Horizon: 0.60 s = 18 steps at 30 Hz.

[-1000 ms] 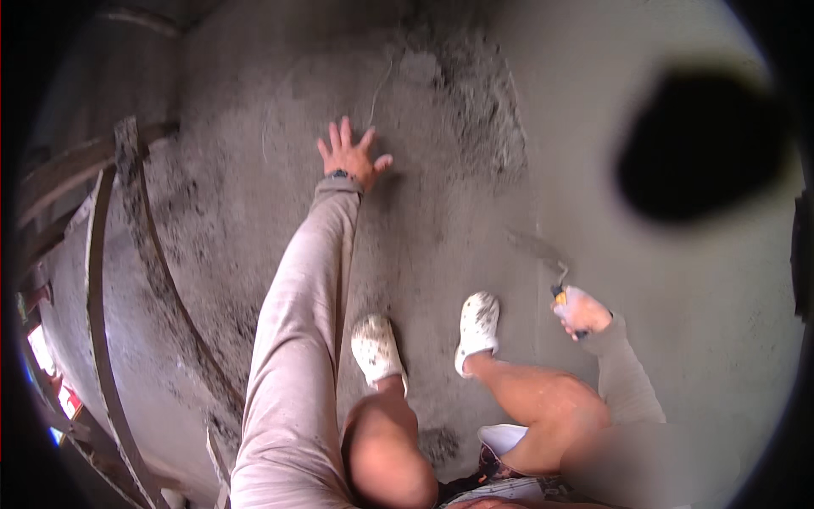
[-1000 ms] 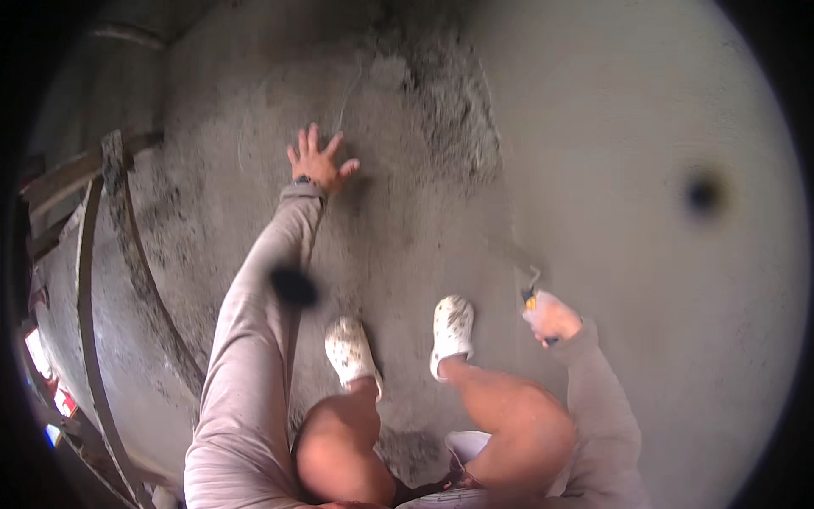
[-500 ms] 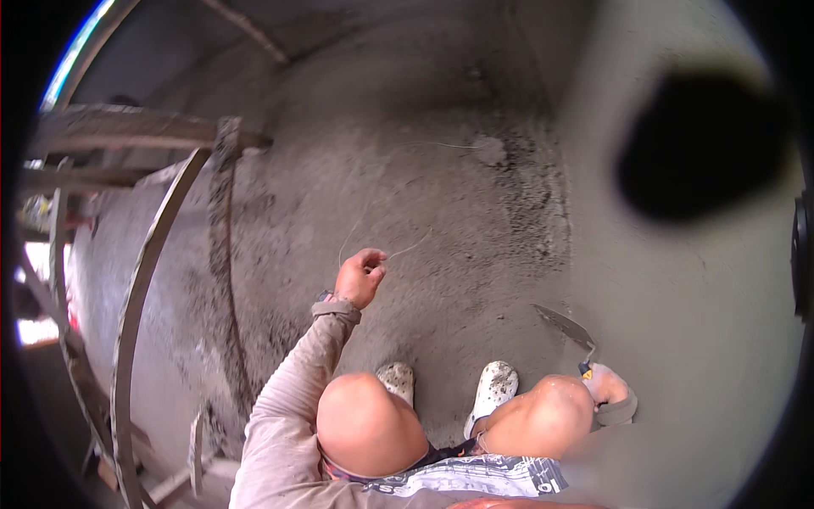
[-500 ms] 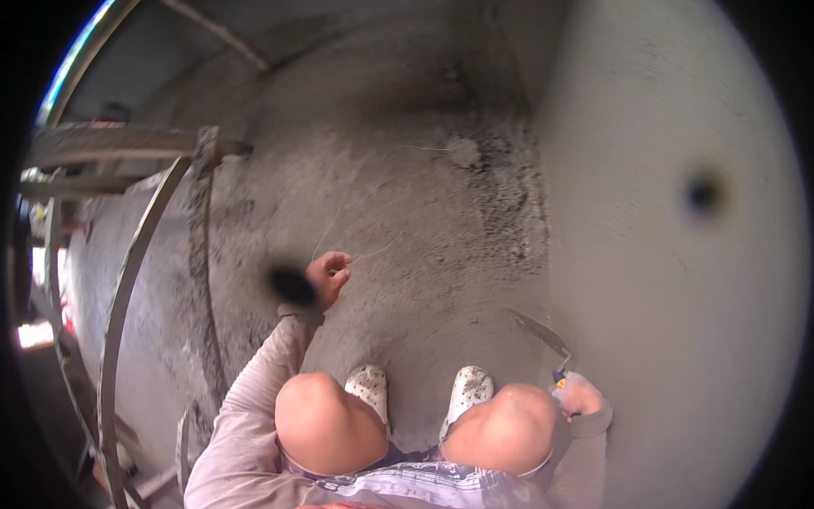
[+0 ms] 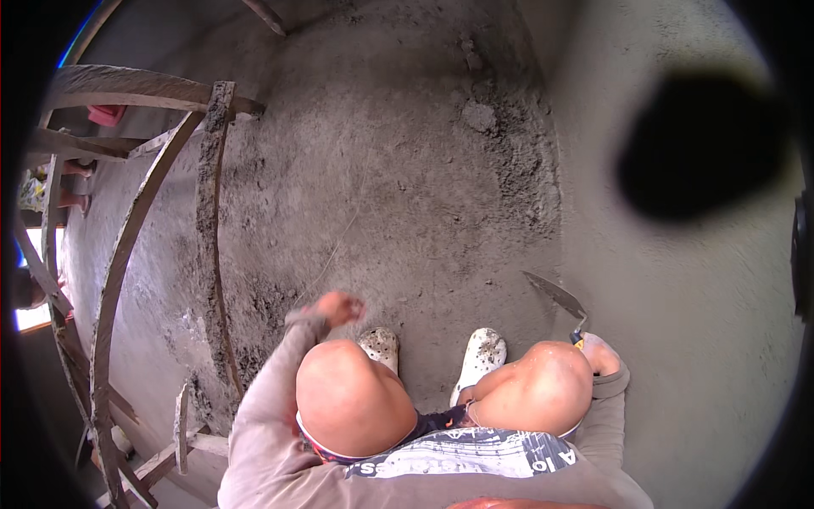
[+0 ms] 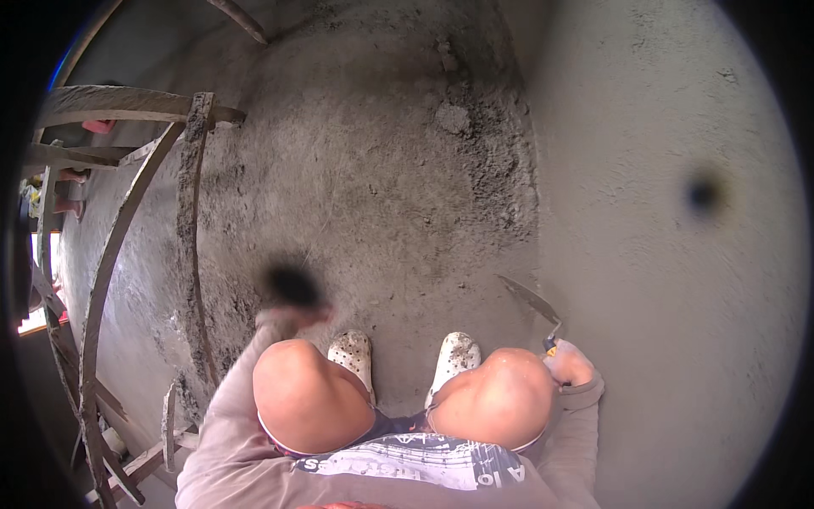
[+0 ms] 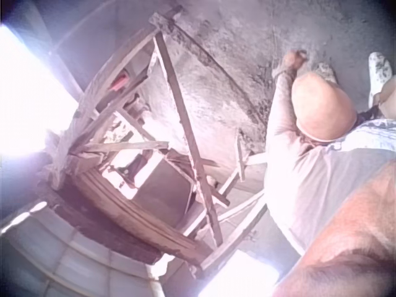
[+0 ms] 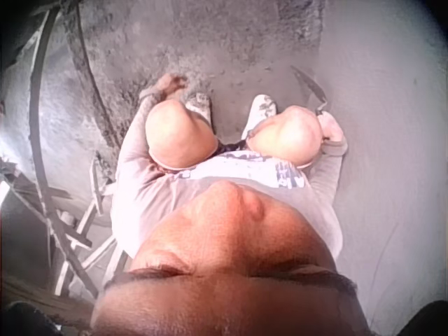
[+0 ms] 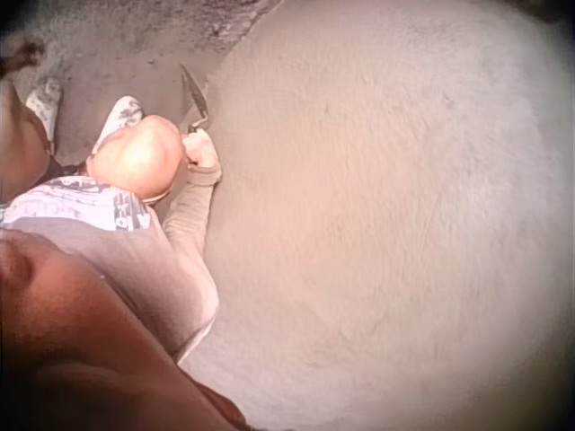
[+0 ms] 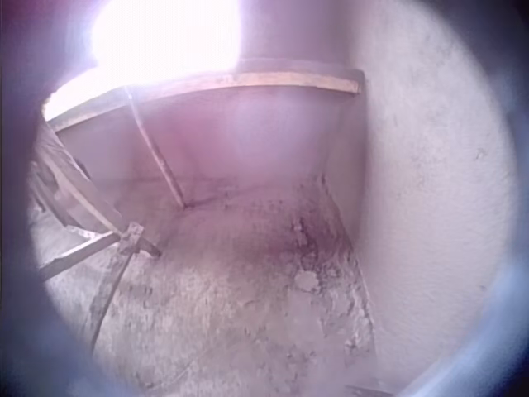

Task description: Applying and smoothing mortar onto a wall using a trowel.

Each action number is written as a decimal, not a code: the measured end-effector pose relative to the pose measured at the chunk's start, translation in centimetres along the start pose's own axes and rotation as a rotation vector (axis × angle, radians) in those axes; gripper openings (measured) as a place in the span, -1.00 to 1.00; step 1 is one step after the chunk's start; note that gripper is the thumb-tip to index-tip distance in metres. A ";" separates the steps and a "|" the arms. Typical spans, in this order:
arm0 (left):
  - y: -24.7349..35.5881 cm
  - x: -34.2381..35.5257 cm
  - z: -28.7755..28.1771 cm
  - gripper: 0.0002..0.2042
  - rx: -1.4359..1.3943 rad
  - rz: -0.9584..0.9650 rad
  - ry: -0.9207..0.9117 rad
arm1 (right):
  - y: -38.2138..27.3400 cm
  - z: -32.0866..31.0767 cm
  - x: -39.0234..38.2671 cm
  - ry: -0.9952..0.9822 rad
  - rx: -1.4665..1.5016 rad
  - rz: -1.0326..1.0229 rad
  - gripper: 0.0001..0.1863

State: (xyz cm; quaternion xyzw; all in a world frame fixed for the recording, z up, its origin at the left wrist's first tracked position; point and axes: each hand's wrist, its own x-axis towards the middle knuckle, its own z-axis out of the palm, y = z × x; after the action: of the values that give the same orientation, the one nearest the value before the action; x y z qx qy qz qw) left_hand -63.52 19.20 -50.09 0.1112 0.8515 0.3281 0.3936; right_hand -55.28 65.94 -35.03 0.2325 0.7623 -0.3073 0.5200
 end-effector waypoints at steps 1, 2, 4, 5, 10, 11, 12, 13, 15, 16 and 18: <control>2.5 3.0 -1.8 -0.83 -0.031 0.010 -0.011 | 0.7 -0.8 0.0 0.121 -0.027 0.059 -0.70; 3.0 6.2 -3.2 -0.80 -0.077 0.033 -0.021 | 1.2 -1.6 0.1 0.212 -0.049 0.087 -0.69; 6.2 11.8 -5.0 -0.62 -0.030 -0.109 0.217 | 3.1 -1.3 0.8 0.283 -0.144 0.019 -0.67; 7.5 14.3 -5.8 -0.58 0.059 -0.166 0.378 | 3.9 -1.1 1.1 0.337 -0.235 -0.060 -0.66; 6.5 22.5 -9.4 -0.53 0.193 -0.336 0.639 | 3.8 1.4 1.0 0.368 -0.137 -0.021 -0.62; 4.7 23.5 -9.4 -0.59 0.161 -0.370 0.681 | 3.1 2.0 1.3 0.381 -0.149 -0.003 -0.62; 3.8 23.5 -9.6 -0.63 0.128 -0.405 0.711 | 3.0 2.6 1.3 0.388 -0.159 0.024 -0.61; 2.4 23.1 -10.3 -0.66 0.152 -0.349 0.664 | 4.1 3.4 2.7 0.369 -0.121 -0.010 -0.59; 3.4 22.9 -8.3 -0.71 0.079 -0.235 0.601 | 3.5 2.6 1.1 0.390 -0.106 0.032 -0.59; 3.5 21.3 -7.5 -0.74 0.016 -0.217 0.605 | 3.3 2.9 1.1 0.373 -0.097 0.035 -0.58; 4.9 18.7 -6.9 -0.79 -0.358 -0.187 0.422 | 5.5 2.1 1.2 0.368 -0.158 0.001 -0.59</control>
State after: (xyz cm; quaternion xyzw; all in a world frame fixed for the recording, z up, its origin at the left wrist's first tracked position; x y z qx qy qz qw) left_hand -81.45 28.06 -54.82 -0.1098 0.8498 0.4512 0.2495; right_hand -50.56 68.36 -37.98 0.2435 0.8661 -0.1985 0.3888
